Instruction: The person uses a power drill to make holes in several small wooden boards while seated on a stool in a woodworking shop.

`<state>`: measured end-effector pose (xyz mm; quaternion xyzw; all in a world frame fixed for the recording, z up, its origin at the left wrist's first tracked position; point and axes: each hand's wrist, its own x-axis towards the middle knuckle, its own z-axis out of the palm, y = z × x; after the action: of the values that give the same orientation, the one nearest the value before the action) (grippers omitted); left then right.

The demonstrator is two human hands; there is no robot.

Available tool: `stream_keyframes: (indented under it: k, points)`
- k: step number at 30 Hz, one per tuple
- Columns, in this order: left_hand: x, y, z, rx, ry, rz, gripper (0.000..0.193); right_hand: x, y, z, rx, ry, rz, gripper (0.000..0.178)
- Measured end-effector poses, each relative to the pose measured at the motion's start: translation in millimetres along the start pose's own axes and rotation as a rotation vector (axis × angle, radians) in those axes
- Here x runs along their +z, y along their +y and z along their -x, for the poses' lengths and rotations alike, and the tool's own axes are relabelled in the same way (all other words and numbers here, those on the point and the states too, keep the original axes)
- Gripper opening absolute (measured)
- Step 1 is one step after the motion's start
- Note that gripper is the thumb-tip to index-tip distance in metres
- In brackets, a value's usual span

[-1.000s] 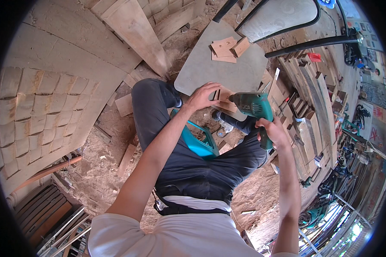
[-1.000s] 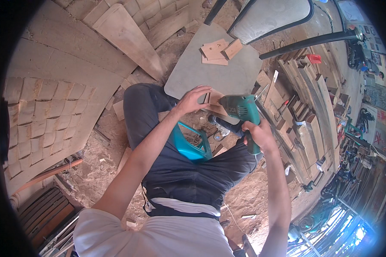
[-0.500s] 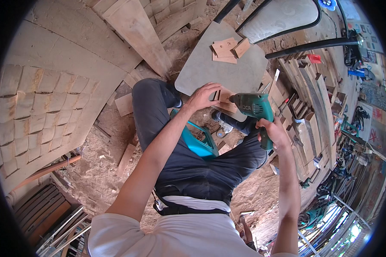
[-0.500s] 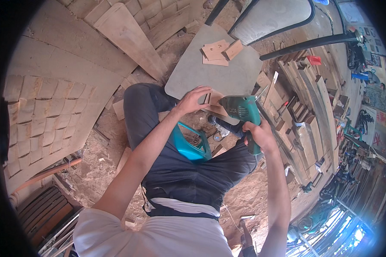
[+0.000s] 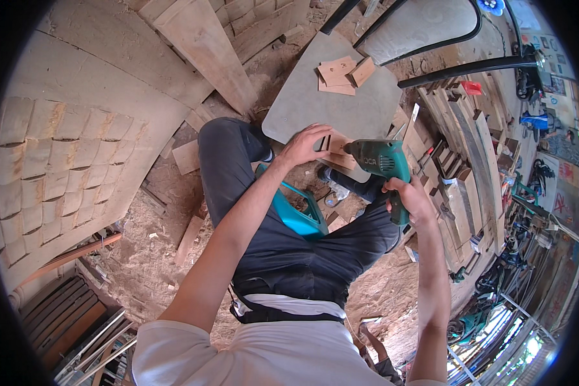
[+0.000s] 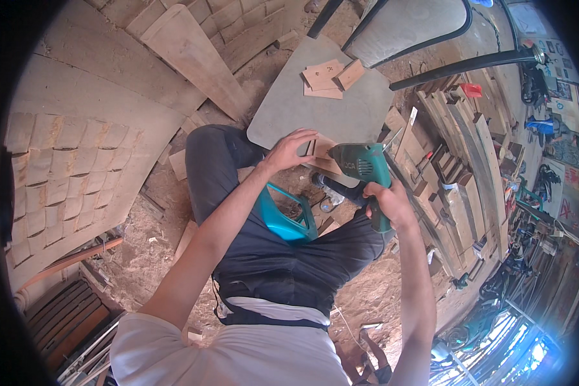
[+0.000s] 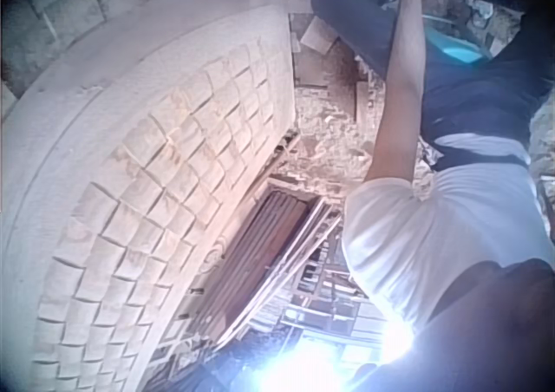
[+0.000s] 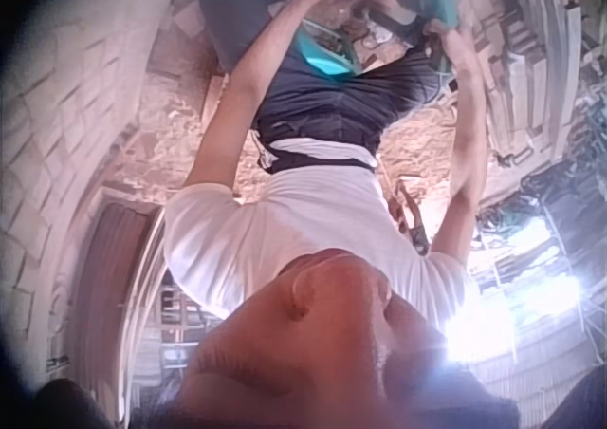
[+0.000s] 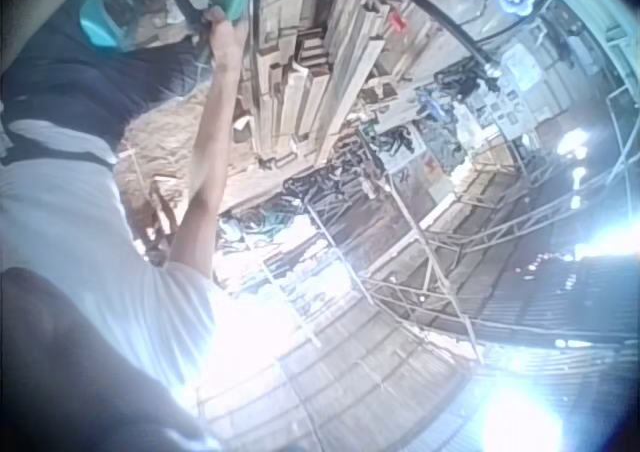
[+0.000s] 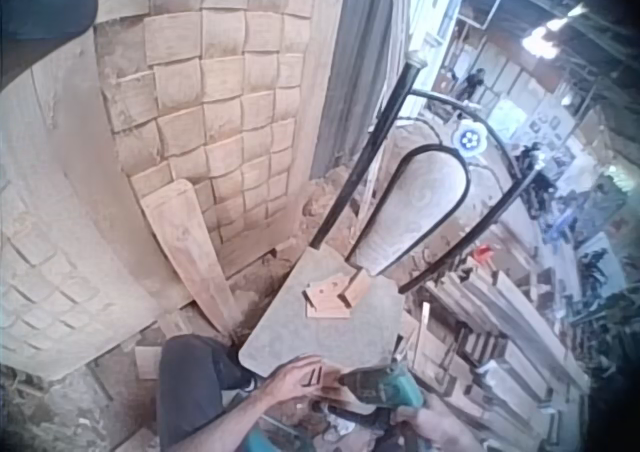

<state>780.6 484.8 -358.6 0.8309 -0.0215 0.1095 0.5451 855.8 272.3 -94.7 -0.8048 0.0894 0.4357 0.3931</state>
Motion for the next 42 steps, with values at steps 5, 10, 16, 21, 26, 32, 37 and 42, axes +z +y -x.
stream_keyframes:
  k: [5, 10, 16, 21, 26, 32, 37, 42]
  points:
    - [1.0, -0.5, -0.3, -0.013, -0.006, 0.0, 0.057, 1.6, -3.3, 1.8, 0.009, -0.006, -0.007, 0.024]
    - [2.1, -2.0, 0.2, -0.022, -0.006, -0.012, 0.058, -0.7, 1.6, -1.0, -0.011, -0.024, -0.006, 0.023]
    - [0.9, -1.2, 0.6, -0.021, -0.011, 0.008, 0.058, -1.8, 3.1, -0.9, 0.01, 0.001, -0.077, 0.022]
    - [1.4, -3.2, 1.0, -0.015, -0.006, 0.022, 0.057, -3.1, 3.9, -2.3, 0.017, 0.005, -0.104, 0.022]
    - [0.9, -1.5, 1.0, -0.033, -0.019, 0.025, 0.057, -4.6, 2.6, -1.8, 0.032, -0.002, -0.067, 0.021]
    - [2.4, -3.6, -0.1, -0.011, -0.005, 0.031, 0.056, -3.8, 3.1, -1.3, 0.017, -0.001, -0.079, 0.021]
    - [1.9, -4.1, 0.9, -0.013, 0.0, 0.02, 0.057, -6.1, 7.2, -4.7, 0.022, -0.019, -0.088, 0.029]
    - [-0.6, 0.0, 0.5, -0.036, -0.01, 0.02, 0.057, -5.4, 4.8, -1.4, 0.009, -0.027, -0.075, 0.033]
